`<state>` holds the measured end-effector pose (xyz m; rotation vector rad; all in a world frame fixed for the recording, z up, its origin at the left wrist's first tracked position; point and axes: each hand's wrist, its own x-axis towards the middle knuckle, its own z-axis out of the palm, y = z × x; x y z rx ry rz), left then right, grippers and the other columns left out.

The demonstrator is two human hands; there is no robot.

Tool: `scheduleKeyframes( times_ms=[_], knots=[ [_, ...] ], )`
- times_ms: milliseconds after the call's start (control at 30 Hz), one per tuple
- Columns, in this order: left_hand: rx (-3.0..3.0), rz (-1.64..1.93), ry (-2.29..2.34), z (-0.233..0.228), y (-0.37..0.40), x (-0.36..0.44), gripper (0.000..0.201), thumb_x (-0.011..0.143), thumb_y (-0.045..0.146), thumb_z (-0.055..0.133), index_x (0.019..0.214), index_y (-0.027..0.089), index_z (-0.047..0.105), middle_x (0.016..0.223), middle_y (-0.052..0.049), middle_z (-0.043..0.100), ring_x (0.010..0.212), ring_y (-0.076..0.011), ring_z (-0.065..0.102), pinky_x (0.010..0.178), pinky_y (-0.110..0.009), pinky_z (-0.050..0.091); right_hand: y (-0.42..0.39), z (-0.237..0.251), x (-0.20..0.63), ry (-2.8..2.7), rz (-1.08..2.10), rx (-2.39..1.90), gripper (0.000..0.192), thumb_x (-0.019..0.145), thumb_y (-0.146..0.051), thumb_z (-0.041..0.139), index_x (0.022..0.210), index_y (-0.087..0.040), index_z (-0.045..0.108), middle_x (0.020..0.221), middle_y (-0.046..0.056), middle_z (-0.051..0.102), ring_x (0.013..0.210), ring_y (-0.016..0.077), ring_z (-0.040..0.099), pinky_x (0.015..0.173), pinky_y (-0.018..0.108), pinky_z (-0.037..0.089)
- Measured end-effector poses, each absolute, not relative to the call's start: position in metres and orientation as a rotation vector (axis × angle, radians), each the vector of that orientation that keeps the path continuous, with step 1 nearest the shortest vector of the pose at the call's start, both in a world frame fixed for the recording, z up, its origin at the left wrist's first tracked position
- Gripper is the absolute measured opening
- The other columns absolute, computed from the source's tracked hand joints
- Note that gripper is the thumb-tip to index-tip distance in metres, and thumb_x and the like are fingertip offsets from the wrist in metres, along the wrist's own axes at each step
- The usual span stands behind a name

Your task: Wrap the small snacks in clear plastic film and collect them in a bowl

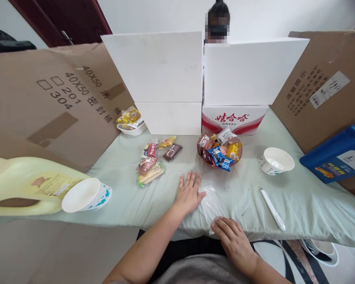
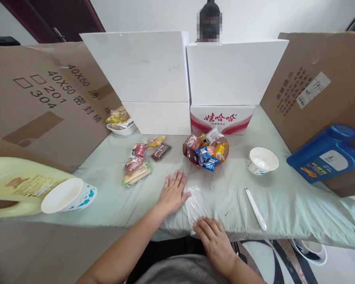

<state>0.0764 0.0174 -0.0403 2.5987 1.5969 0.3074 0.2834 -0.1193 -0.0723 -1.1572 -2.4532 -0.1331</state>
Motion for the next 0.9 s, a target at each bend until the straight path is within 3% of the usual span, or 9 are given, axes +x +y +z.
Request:
scheduleKeyframes(
  times_ms=[67, 167, 300, 400, 467, 533, 700, 767, 900],
  knots=[
    [2.557, 0.485, 1.721, -0.035, 0.016, 0.077, 0.049, 0.093, 0.035, 0.051, 0.138, 0.014, 0.046, 0.145, -0.018, 0.042, 0.138, -0.0377, 0.029, 0.109, -0.060, 0.024, -0.119, -0.070, 0.279, -2.379, -0.080, -1.169, 0.036, 0.095, -0.012, 0.039, 0.124, -0.021, 0.059, 0.120, 0.004, 0.065, 0.115, 0.0187, 0.051, 0.099, 0.034, 0.033],
    [2.637, 0.607, 1.390, -0.030, -0.001, 0.081, 0.031, 0.090, 0.026, 0.053, 0.118, 0.016, 0.060, 0.121, -0.014, 0.059, 0.117, -0.0304, 0.050, 0.101, -0.049, 0.039, -0.118, -0.065, 0.273, -2.269, 0.057, -1.185, 0.031, 0.097, -0.018, 0.040, 0.119, -0.022, 0.061, 0.112, 0.004, 0.067, 0.106, 0.0196, 0.055, 0.096, 0.036, 0.035],
    [2.604, 0.601, 1.028, -0.034, -0.024, 0.083, 0.009, 0.087, 0.025, 0.060, 0.092, 0.020, 0.065, 0.097, -0.005, 0.065, 0.099, -0.0229, 0.055, 0.092, -0.041, 0.044, -0.116, -0.049, 0.274, -2.275, 0.194, -1.111, 0.027, 0.096, -0.018, 0.041, 0.112, -0.024, 0.062, 0.104, 0.003, 0.068, 0.106, 0.0209, 0.055, 0.100, 0.040, 0.034],
    [2.543, 0.670, 0.917, -0.042, -0.027, 0.080, 0.020, 0.090, 0.029, 0.058, 0.107, 0.020, 0.062, 0.106, -0.006, 0.066, 0.105, -0.0233, 0.055, 0.094, -0.041, 0.042, -0.104, -0.033, 0.277, -2.410, 0.270, -0.984, 0.026, 0.096, -0.015, 0.038, 0.107, -0.021, 0.061, 0.101, 0.005, 0.067, 0.105, 0.0209, 0.056, 0.097, 0.039, 0.039],
    [2.493, 0.729, 0.841, -0.048, -0.025, 0.076, 0.033, 0.092, 0.029, 0.054, 0.124, 0.020, 0.053, 0.111, -0.007, 0.066, 0.107, -0.0234, 0.056, 0.097, -0.042, 0.042, -0.089, -0.025, 0.279, -2.494, 0.355, -0.961, 0.027, 0.095, -0.013, 0.037, 0.106, -0.020, 0.060, 0.092, 0.004, 0.066, 0.088, 0.0174, 0.060, 0.081, 0.031, 0.046],
    [2.431, 0.797, 0.808, -0.053, -0.022, 0.072, 0.044, 0.094, 0.025, 0.049, 0.137, 0.022, 0.040, 0.119, -0.008, 0.064, 0.109, -0.0227, 0.058, 0.099, -0.044, 0.043, -0.070, -0.022, 0.278, -2.535, 0.407, -1.018, 0.028, 0.094, -0.012, 0.036, 0.107, -0.021, 0.059, 0.085, 0.003, 0.065, 0.073, 0.0143, 0.060, 0.065, 0.026, 0.044],
    [2.275, 0.939, 0.894, -0.063, -0.018, 0.066, 0.074, 0.084, 0.007, 0.047, 0.149, 0.025, 0.017, 0.148, -0.014, 0.036, 0.136, -0.0266, 0.038, 0.107, -0.051, 0.040, -0.025, -0.032, 0.267, -2.531, 0.302, -1.282, 0.019, 0.096, -0.019, 0.044, 0.106, -0.023, 0.060, 0.085, 0.000, 0.066, 0.070, 0.0122, 0.064, 0.059, 0.023, 0.039],
    [2.241, 0.944, 0.908, -0.064, -0.018, 0.066, 0.080, 0.079, 0.001, 0.045, 0.149, 0.026, 0.016, 0.151, -0.014, 0.030, 0.139, -0.0267, 0.033, 0.108, -0.051, 0.039, -0.015, -0.038, 0.262, -2.512, 0.253, -1.359, 0.015, 0.096, -0.024, 0.046, 0.097, -0.020, 0.061, 0.080, 0.001, 0.066, 0.067, 0.0129, 0.063, 0.057, 0.024, 0.037],
    [2.229, 0.964, 0.900, -0.060, -0.017, 0.069, 0.078, 0.076, -0.003, 0.041, 0.146, 0.025, 0.024, 0.146, -0.014, 0.035, 0.137, -0.0262, 0.037, 0.108, -0.050, 0.041, -0.011, -0.047, 0.255, -2.450, 0.204, -1.462, 0.019, 0.096, -0.031, 0.048, 0.088, -0.018, 0.059, 0.078, 0.002, 0.065, 0.061, 0.0134, 0.062, 0.054, 0.025, 0.034]
  ],
)
